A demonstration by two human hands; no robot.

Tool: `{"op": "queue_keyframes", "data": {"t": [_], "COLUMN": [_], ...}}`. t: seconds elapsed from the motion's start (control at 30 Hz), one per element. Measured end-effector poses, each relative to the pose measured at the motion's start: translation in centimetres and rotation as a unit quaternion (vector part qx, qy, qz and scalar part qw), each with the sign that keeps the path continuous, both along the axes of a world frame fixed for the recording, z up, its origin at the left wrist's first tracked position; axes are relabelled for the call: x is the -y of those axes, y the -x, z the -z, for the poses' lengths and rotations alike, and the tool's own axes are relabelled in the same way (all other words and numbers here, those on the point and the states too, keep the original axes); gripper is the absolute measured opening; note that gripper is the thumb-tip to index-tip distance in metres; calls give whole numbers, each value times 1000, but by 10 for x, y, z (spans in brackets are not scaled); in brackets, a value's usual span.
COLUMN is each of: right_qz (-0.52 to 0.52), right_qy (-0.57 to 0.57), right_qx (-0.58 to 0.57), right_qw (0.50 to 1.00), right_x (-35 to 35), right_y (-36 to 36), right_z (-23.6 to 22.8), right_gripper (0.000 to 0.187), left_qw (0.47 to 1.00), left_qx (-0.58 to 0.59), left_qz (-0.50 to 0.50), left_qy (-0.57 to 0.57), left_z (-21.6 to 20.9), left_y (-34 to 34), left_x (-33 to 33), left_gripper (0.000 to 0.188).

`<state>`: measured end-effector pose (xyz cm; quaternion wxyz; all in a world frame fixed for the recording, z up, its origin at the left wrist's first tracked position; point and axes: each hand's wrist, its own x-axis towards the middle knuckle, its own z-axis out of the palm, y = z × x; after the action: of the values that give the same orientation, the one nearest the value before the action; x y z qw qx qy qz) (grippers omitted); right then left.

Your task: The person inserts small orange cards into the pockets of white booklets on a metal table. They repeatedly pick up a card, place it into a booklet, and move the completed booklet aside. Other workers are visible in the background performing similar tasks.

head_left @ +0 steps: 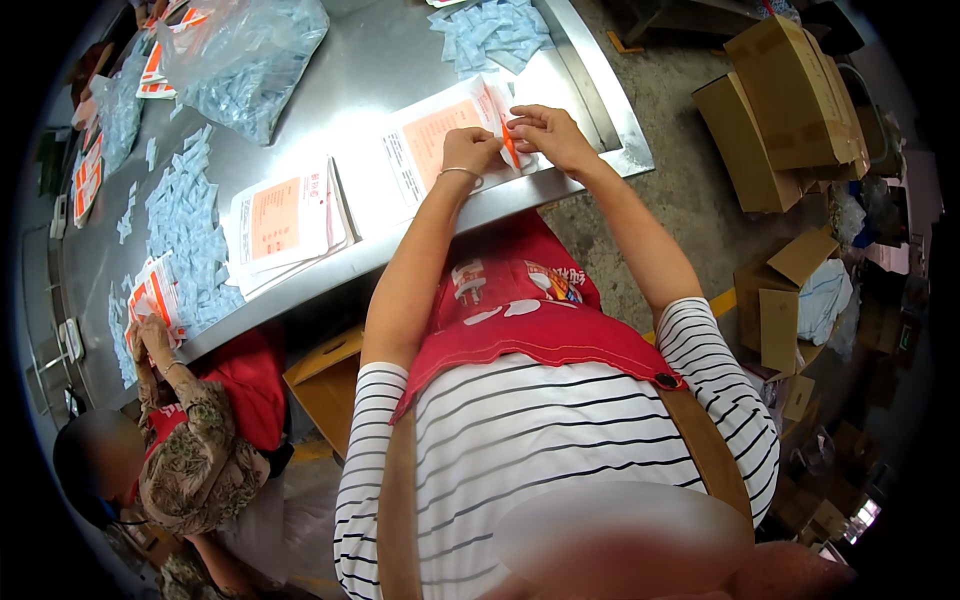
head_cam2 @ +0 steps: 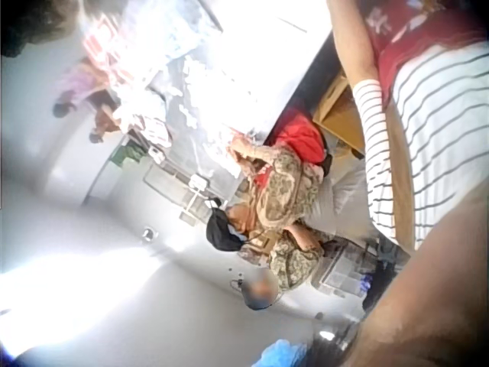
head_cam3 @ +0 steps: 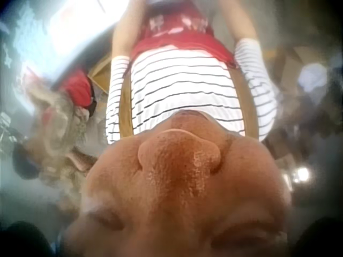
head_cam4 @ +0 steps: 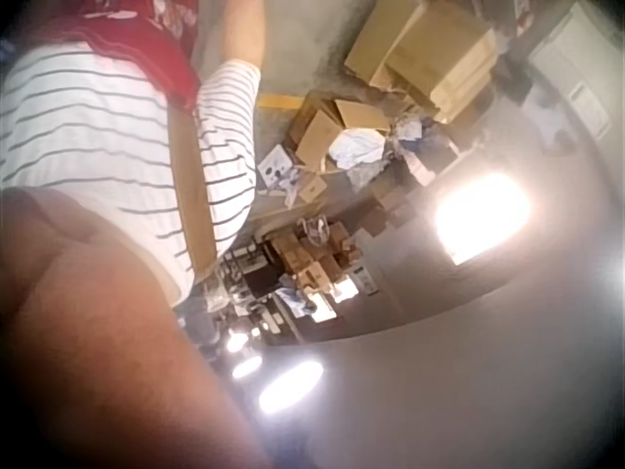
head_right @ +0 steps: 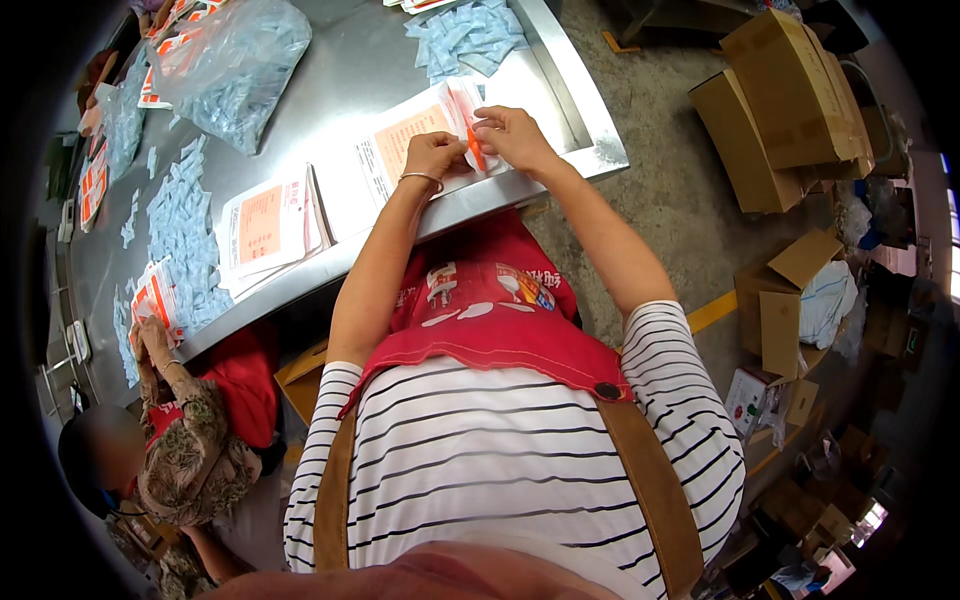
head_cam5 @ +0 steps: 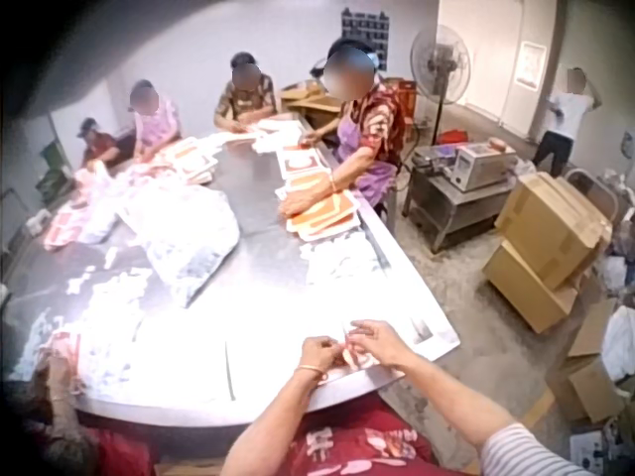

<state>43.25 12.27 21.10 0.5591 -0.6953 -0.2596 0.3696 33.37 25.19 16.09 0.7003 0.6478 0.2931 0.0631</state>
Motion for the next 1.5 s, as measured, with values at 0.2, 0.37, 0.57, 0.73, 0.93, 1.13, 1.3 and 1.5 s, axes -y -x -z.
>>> {"op": "queue_keyframes", "data": {"t": [0.2,0.37,0.57,0.73,0.93,1.13,1.3,1.5], "right_qz": [-40,-2,-81,-98,17,-11,57,-77], "right_qy": [51,60,153,154,123,261,87,-16], "right_qx": [162,77,188,102,414,616,359,-1], "right_qw": [985,995,967,978,902,744,928,997], "right_x": [-8,-10,-16,-24,-69,-91,-55,-12], "right_y": [4,-6,-2,-29,-107,-81,-84,-13], "right_z": [-10,-5,-6,-7,46,41,-2,-35], "right_gripper": [29,25,19,25,33,13,12,11], "left_qw": [985,983,983,983,986,982,964,958], "left_qx": [98,111,164,177,150,160,148,242], "left_qz": [26,39,56,29,17,2,-11,-55], "left_qy": [140,142,63,37,-66,-98,-220,-143], "left_z": [-15,-14,-22,-23,-20,-20,-21,-18], "left_y": [15,18,18,26,14,22,16,-1], "left_x": [1,0,6,4,11,6,6,19], "left_gripper": [11,13,13,13,14,18,18,14]}}
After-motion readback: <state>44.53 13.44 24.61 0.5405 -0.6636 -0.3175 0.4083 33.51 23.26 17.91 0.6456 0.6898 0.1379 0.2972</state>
